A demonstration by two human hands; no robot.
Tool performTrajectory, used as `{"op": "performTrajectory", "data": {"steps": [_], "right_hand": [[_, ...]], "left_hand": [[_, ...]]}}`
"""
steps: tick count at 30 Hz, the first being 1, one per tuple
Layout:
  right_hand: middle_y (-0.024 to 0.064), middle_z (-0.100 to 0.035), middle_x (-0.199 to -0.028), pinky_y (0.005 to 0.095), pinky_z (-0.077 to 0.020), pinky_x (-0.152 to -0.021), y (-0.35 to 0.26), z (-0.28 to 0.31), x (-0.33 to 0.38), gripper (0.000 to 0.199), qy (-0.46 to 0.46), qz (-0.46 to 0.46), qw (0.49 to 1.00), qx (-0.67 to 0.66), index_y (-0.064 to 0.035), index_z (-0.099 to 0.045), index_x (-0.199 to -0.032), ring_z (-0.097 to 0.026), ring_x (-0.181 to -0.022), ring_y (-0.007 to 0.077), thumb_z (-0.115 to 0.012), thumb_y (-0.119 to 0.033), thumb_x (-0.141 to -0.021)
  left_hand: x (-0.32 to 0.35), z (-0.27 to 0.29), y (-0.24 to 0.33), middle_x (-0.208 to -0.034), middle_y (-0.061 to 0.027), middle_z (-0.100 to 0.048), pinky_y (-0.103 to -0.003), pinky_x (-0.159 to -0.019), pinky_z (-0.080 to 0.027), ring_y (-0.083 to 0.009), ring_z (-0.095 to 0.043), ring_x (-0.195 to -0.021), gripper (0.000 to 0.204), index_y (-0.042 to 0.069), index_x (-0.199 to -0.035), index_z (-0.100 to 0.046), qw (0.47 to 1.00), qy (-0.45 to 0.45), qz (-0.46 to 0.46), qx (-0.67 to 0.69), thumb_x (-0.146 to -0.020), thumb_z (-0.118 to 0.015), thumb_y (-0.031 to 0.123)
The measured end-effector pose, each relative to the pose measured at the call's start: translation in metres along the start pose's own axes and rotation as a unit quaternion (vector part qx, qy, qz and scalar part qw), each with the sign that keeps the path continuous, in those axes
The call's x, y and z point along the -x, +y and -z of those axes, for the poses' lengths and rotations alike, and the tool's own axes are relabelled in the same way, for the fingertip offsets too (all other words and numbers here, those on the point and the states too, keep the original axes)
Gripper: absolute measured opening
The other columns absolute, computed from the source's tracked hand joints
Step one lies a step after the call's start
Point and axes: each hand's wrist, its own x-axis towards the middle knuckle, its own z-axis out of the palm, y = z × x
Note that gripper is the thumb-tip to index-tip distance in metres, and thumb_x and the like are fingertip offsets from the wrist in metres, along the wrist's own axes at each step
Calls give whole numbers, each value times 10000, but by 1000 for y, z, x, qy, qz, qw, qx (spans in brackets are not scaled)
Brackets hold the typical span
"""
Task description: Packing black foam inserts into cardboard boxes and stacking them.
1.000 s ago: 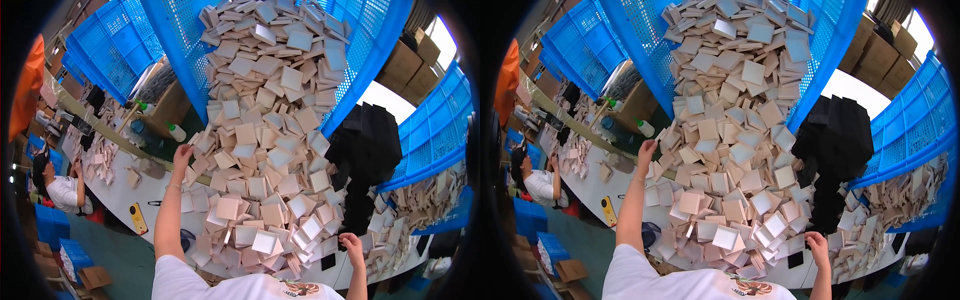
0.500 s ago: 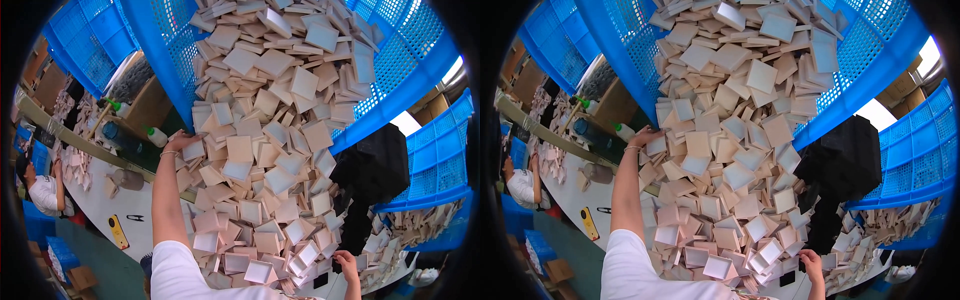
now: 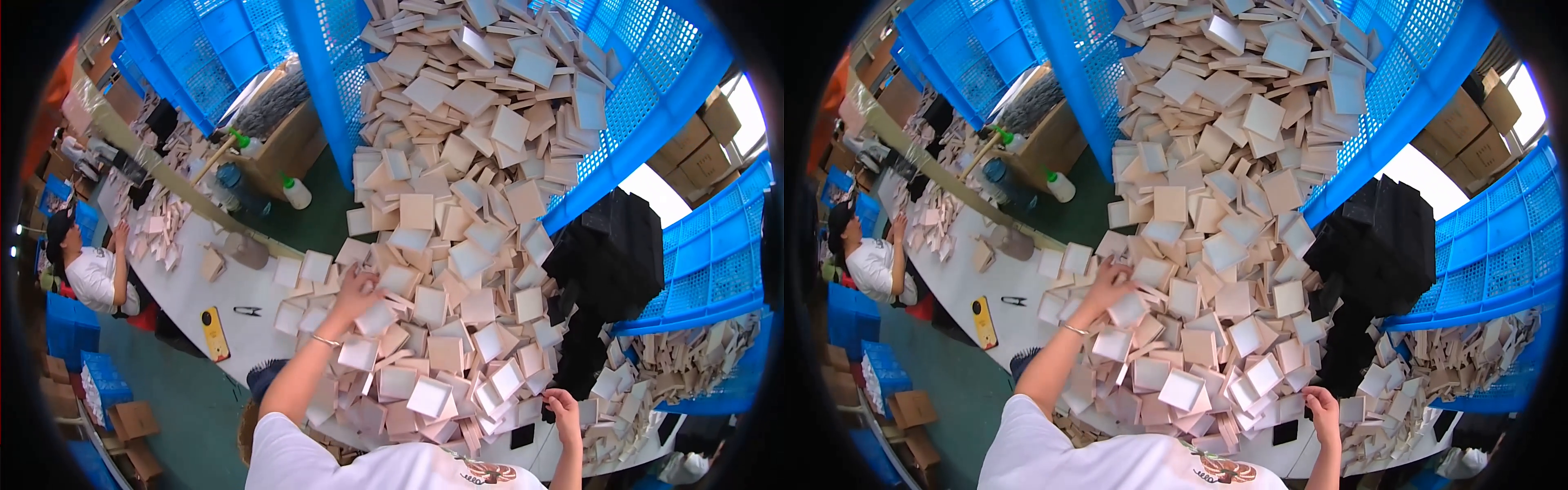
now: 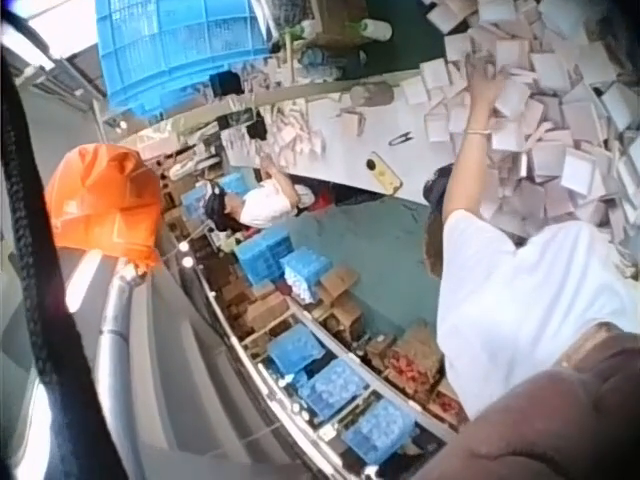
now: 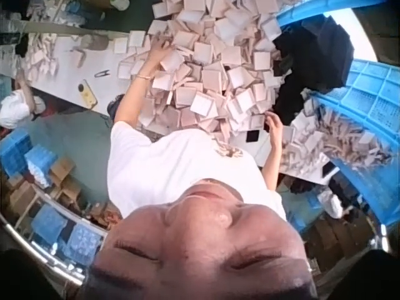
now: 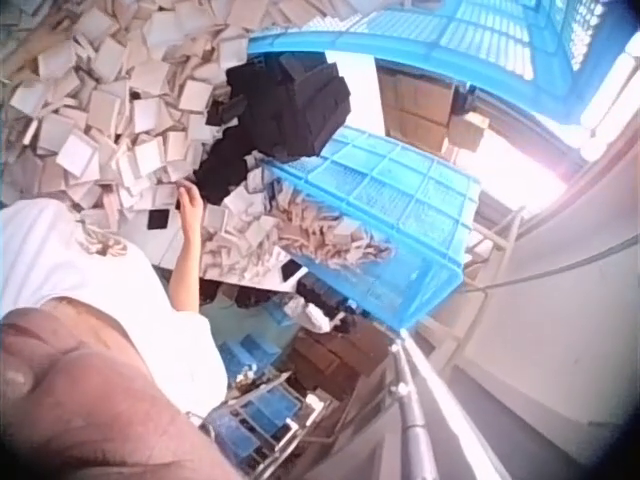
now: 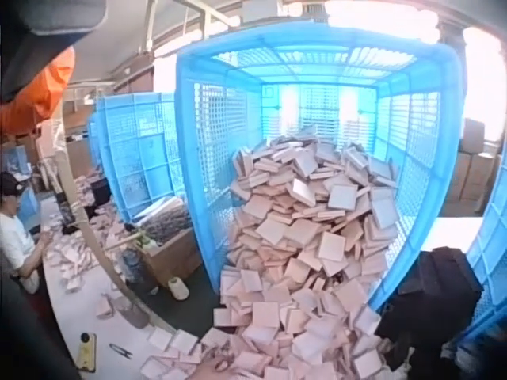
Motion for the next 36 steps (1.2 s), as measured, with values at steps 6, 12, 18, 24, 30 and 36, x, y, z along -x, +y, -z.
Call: {"op": "performTrajectory", "data": {"steps": [6,12,18,24,30,36], "right_hand": [[7,-685,-1000,263,-476,-821,16,8,37,172,29,2,1000,-9,-50,-665,-1077,-630,-939,111,-574,-114,-946],[-12,-669,-998,256,-458,-817,40,21,75,180,71,-12,997,5,-53,-664,-1089,-595,-948,93,-588,-136,-949],[6,-667,-1066,255,-454,-866,109,23,110,220,132,12,989,62,-35,-644,-1146,-586,-1008,101,-585,-130,-958],[96,-569,-1253,329,-484,-893,155,-20,130,364,164,35,982,91,-94,-577,-1287,-549,-1170,218,-614,-130,-926],[173,-493,-1332,447,-382,-1064,166,-29,137,412,107,92,944,297,-75,-552,-1253,-454,-1262,371,-664,-121,-859],[187,-443,-1382,483,-361,-1052,188,-24,97,523,104,206,872,432,-77,-526,-1286,-428,-1281,388,-714,-151,-804]], "left_hand": [[85,-23,85,-1451,-212,-435,-465,-1101,-353,-399,-361,-1386,579,131,-1247,-617,977,-171,-111,-55,-806,-759,478],[-29,58,-43,-1460,-180,-448,-536,-1064,-355,-364,-393,-1358,710,113,-1378,-517,926,210,59,-308,-823,-700,516],[-38,77,-156,-1560,-182,-315,-594,-1152,-128,-418,-162,-1464,851,203,-1465,-454,926,29,239,-292,-826,-456,765],[20,46,-110,-1521,-248,-346,-605,-1136,-178,-430,-201,-1447,744,214,-1446,-479,946,-7,165,-279,-871,-468,686],[152,-17,51,-1358,-224,-497,-495,-1068,-340,-384,-459,-1265,419,20,-1259,-567,958,193,-166,-129,-942,-633,285],[406,-105,39,-754,-90,-607,-386,-605,-473,-271,-600,-696,159,57,-734,-610,934,-227,-277,23,-750,-763,96]]}}
